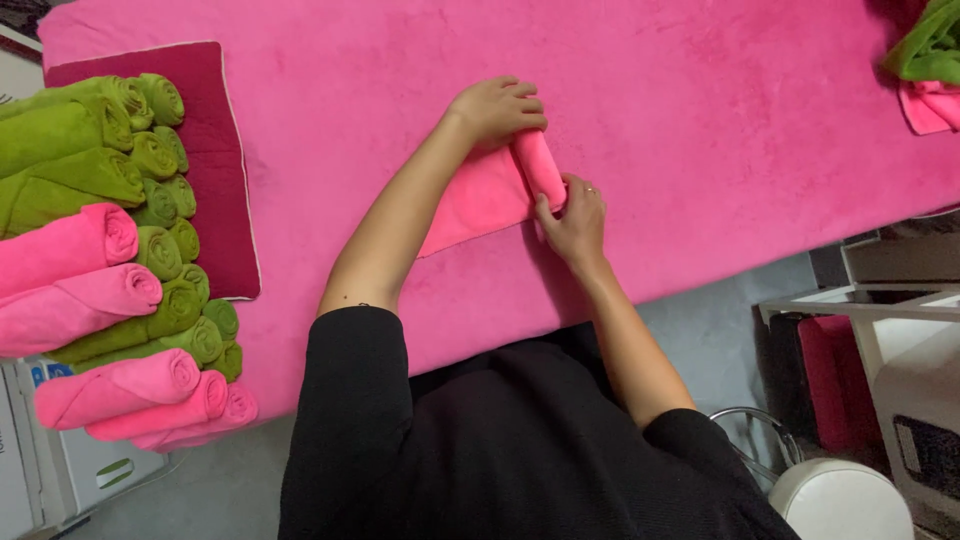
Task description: Folding and rolling small towels into decorative rose shapes on a massage table.
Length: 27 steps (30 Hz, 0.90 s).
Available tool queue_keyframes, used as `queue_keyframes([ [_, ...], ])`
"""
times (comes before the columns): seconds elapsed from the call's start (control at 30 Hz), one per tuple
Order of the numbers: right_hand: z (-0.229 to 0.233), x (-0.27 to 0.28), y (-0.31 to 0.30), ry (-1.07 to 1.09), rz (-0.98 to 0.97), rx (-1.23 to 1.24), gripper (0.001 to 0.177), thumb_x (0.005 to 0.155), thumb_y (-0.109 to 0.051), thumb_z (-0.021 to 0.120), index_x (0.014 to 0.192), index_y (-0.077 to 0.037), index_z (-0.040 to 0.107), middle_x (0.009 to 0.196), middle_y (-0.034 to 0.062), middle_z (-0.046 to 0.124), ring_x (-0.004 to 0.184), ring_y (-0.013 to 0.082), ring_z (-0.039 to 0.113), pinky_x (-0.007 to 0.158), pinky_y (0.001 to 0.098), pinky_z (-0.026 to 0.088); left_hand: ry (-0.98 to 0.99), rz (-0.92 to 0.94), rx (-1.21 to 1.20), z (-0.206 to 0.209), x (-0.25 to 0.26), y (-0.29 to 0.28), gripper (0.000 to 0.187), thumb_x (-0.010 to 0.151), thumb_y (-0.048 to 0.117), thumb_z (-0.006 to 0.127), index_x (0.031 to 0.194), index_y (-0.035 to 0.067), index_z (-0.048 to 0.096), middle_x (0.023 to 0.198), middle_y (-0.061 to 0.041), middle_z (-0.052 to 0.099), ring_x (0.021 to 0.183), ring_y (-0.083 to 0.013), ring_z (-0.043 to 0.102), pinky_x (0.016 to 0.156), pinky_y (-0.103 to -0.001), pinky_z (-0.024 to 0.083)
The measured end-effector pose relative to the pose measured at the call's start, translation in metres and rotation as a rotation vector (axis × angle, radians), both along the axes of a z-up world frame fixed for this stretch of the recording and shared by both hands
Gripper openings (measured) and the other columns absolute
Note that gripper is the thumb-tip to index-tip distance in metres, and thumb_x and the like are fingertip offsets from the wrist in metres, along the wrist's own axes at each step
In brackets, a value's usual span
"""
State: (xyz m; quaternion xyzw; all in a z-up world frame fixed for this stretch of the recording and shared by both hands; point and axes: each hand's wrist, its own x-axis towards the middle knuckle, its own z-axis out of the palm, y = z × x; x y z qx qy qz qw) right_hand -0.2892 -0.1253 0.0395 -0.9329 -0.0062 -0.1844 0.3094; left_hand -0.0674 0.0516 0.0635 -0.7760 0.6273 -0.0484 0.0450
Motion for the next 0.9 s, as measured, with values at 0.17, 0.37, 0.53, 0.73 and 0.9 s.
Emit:
queue_keyframes([
  [0.17, 0.022, 0.015, -0.033, 0.050, 0.010, 0.109, 0.034, 0.089, -0.030, 0.071, 0.110, -0.003, 0.071, 0.088, 0.0172, 0.071, 0.076, 0.0357, 0.065, 0.068, 0.0493, 0.048, -0.051, -0.024, -0.053, -0.011, 0.019, -0.024, 0.030, 0.096, 0.018, 0.059, 0.124, 0.026, 0.065, 0.124, 0.000, 0.069, 0.114, -0.0257, 0.064, 0.094, -0.043, 0.049],
  [0.37, 0.022, 0.028, -0.079, -0.003, -0.056, 0.047, 0.032, 0.084, -0.024, 0.074, 0.109, -0.006, 0.070, 0.093, 0.0144, 0.069, 0.086, 0.0352, 0.062, 0.078, 0.0469, 0.049, -0.088, 0.009, -0.117, -0.009, 0.032, -0.066, 0.029, 0.095, 0.030, 0.063, 0.124, 0.029, 0.066, 0.117, 0.003, 0.068, 0.100, -0.0255, 0.065, 0.081, -0.042, 0.047],
  [0.53, 0.023, 0.027, -0.087, -0.056, -0.149, -0.066, 0.030, 0.079, -0.026, 0.076, 0.103, -0.010, 0.068, 0.093, 0.0102, 0.069, 0.081, 0.0367, 0.060, 0.075, 0.0479, 0.048, -0.152, 0.008, -0.173, -0.004, 0.028, -0.075, 0.028, 0.098, 0.019, 0.061, 0.124, 0.028, 0.062, 0.116, 0.002, 0.066, 0.098, -0.0283, 0.065, 0.077, -0.043, 0.049],
  [0.73, 0.018, 0.027, -0.072, -0.133, -0.179, -0.197, 0.029, 0.071, -0.024, 0.076, 0.094, -0.012, 0.063, 0.091, 0.0029, 0.062, 0.077, 0.0325, 0.053, 0.066, 0.0468, 0.042, -0.283, 0.011, -0.097, -0.014, 0.025, -0.064, 0.043, 0.094, 0.012, 0.061, 0.133, 0.028, 0.051, 0.129, 0.002, 0.058, 0.102, -0.0254, 0.060, 0.082, -0.041, 0.049],
  [0.9, 0.005, 0.024, -0.065, -0.136, -0.201, -0.314, 0.035, 0.068, -0.029, 0.079, 0.093, -0.014, 0.059, 0.096, 0.0076, 0.056, 0.081, 0.0314, 0.051, 0.065, 0.0452, 0.039, -0.016, 0.119, 0.170, -0.012, 0.021, -0.060, 0.072, 0.101, 0.052, 0.035, 0.167, 0.025, 0.026, 0.174, 0.001, 0.026, 0.148, -0.0323, 0.034, 0.124, -0.054, 0.020],
])
